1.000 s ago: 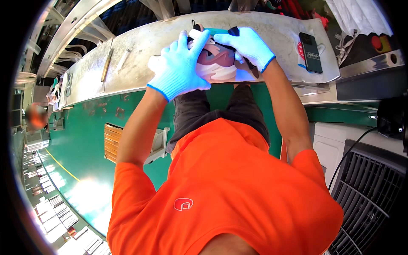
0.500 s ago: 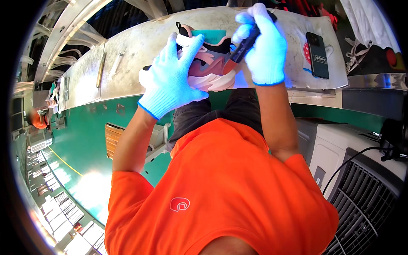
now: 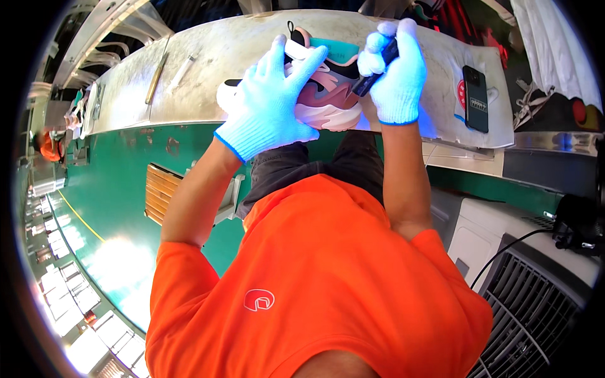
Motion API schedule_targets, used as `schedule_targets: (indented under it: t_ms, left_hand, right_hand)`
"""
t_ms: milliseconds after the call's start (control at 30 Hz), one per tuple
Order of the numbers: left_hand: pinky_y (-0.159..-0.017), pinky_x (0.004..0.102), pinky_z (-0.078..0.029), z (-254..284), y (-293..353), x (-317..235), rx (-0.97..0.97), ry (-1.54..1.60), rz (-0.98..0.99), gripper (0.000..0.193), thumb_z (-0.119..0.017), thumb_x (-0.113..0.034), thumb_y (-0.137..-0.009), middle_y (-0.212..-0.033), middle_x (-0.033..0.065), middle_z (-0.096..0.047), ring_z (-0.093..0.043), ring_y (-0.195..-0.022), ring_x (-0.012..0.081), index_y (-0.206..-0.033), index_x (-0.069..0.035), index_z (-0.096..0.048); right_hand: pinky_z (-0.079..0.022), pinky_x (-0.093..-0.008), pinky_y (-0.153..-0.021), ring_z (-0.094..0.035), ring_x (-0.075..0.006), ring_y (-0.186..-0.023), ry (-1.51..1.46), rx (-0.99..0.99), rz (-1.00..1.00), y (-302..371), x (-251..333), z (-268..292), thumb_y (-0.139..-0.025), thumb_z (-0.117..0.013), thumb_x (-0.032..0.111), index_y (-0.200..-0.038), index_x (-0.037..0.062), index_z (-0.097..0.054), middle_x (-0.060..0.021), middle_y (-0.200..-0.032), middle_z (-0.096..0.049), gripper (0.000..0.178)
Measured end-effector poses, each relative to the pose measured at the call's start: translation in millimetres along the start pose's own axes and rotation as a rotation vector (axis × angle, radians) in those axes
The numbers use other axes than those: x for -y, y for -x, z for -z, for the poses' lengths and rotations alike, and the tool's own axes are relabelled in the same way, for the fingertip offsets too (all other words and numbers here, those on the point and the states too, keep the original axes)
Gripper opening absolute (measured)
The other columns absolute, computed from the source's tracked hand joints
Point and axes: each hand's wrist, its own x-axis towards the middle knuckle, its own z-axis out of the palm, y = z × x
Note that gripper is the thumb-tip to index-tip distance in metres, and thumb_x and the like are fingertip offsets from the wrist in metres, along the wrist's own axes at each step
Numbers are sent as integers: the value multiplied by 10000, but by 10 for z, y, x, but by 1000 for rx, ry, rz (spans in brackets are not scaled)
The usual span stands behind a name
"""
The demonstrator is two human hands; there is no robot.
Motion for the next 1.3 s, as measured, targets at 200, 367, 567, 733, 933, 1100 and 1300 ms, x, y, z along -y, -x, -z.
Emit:
schedule_targets:
  t_ms: [200,367,567,733,933,1100,1300]
  left_hand:
    - [-1257,607,-442,-106,8,-89,-59,-98,36,1382,-1033,-481,-601,-1720,407,-342,-488,-1519,574,-1783,-312,-337]
    - [-1284,595,-415,-119,-50,-72,-1,-102,45,1388,-1014,-486,-628,-1752,377,-310,-457,-1556,543,-1801,-324,-290]
    - [-1242,560,-438,-147,-43,-49,-43,-137,36,1262,-953,-445,-662,-1703,395,-375,-515,-1498,538,-1765,-272,-367]
    - [-1232,570,-441,-158,-31,-61,-65,-123,32,1246,-944,-471,-666,-1691,396,-388,-524,-1483,534,-1757,-258,-382]
    - [-1187,667,-393,-178,1,-164,-48,-123,95,1190,-900,-580,-701,-1691,387,-394,-505,-1479,540,-1737,-242,-423]
    - [-1189,661,-403,-121,-2,-203,-95,-115,76,1137,-898,-572,-697,-1664,386,-424,-530,-1451,536,-1693,-201,-491]
    - [-1227,603,-415,-167,73,-192,-186,-43,28,1110,-926,-506,-681,-1642,365,-425,-528,-1453,506,-1667,-182,-534]
  right_hand:
    - [-441,-353,-517,-502,-180,-524,-99,-170,175,163,-153,-203,-1175,-578,508,-1072,99,-677,-39,-763,-651,434]
    - [-362,-352,-508,-443,-142,-532,-518,253,36,14,-248,272,-1184,-503,596,-1035,123,-694,-18,-788,-617,531]
    - [-384,-332,-520,-444,-141,-542,-129,-126,101,46,-183,-69,-1183,-569,525,-1118,104,-663,-18,-808,-620,436]
    - [-415,-318,-512,-504,-144,-554,-49,-218,163,132,-221,-403,-1154,-653,428,-1095,91,-634,-23,-766,-610,343]
    - [-410,-308,-520,-486,-131,-582,180,-171,207,137,-395,-784,-1146,-668,431,-1111,82,-635,-17,-795,-591,352]
    - [-435,-352,-553,-489,-149,-579,26,-42,143,123,-285,-473,-1163,-629,446,-1090,90,-653,-26,-807,-604,364]
    - [-400,-369,-565,-475,-145,-563,63,347,-142,-138,7,-159,-1204,-515,469,-1120,96,-699,-27,-789,-587,424]
